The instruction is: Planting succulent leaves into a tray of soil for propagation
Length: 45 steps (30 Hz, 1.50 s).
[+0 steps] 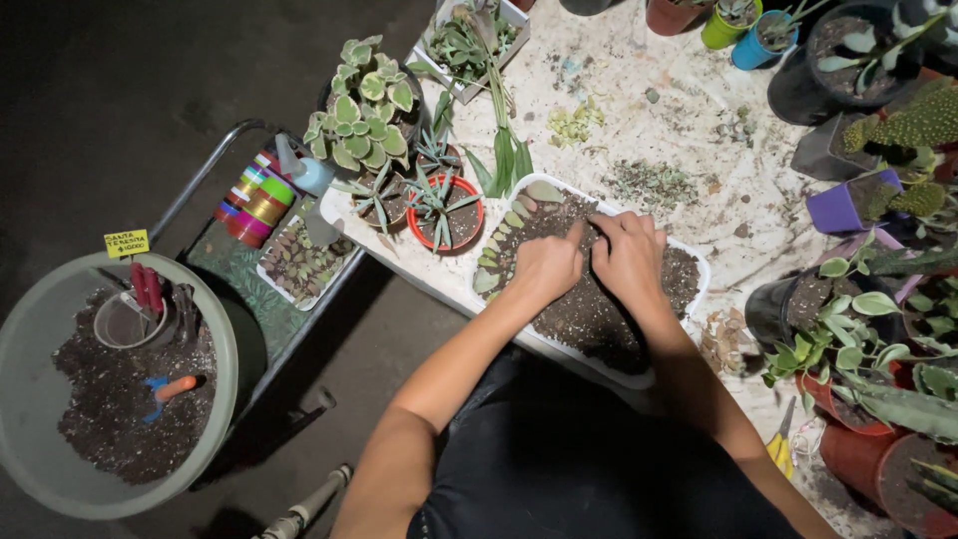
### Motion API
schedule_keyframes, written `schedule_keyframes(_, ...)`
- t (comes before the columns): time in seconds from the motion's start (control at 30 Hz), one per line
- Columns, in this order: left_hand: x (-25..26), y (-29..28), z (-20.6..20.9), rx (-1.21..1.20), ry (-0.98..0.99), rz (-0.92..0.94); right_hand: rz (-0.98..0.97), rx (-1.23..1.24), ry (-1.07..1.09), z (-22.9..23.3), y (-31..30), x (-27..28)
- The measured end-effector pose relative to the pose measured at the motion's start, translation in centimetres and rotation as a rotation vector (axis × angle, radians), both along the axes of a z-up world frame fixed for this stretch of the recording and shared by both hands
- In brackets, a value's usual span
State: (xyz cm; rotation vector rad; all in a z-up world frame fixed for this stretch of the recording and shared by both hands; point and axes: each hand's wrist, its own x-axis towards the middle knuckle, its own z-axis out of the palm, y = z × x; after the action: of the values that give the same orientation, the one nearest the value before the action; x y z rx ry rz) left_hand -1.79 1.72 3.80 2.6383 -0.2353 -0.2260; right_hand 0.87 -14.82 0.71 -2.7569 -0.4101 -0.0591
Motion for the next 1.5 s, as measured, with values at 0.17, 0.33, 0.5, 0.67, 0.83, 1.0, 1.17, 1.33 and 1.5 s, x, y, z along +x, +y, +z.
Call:
schedule_keyframes(0.17,0.2,-0.5,-0.9,-0.043,-0.010,0.009,-0.030,0.026,-0.012,-1.7,-0.4,0.2)
schedule_keyframes(0.33,0.4,-0.4,-0.2,-0.012,-0.017,0.017,-0.020,0.007,-0.014,-1.0,-0.2,0.1)
schedule_keyframes(0.5,0.7,-0.3,-0.5,-0.026,-0.028,0.021,-0.033,0.015,-0.046,-1.5,-0.5,0.3)
schedule_keyframes(0.67,1.0,-0.7,-0.6,-0.010,-0.032,0.020,-0.021,0.035,-0.039,-1.7,-0.4,0.4)
schedule_keyframes(0.83,1.3,-0.7,-0.1,-0.013,-0.041,0.018,-0.004,0.038,-0.059,-1.8,-0.3,0.5)
schedule_keyframes(1.0,1.4,-0.7,-0.7,0.006,-0.029,0.021,-0.017,0.038,-0.061,-2.4,-0.3,0.5)
schedule_keyframes(1.17,1.3,-1.0,-1.3,0.003,-0.054,0.020,-0.021,0.051,-0.093,-2.0,-0.4,0.5)
schedule_keyframes(1.33,0.3,-1.0,-0.4,-0.029,-0.118,0.023,-0.041,0.060,-0.145,0.4,-0.4,-0.6)
schedule_keyframes(1.5,-2.0,-0.5,-2.9,-0.076,-0.552,0.066,-0.177,0.364,-0.155,3.4,-1.7,-2.8)
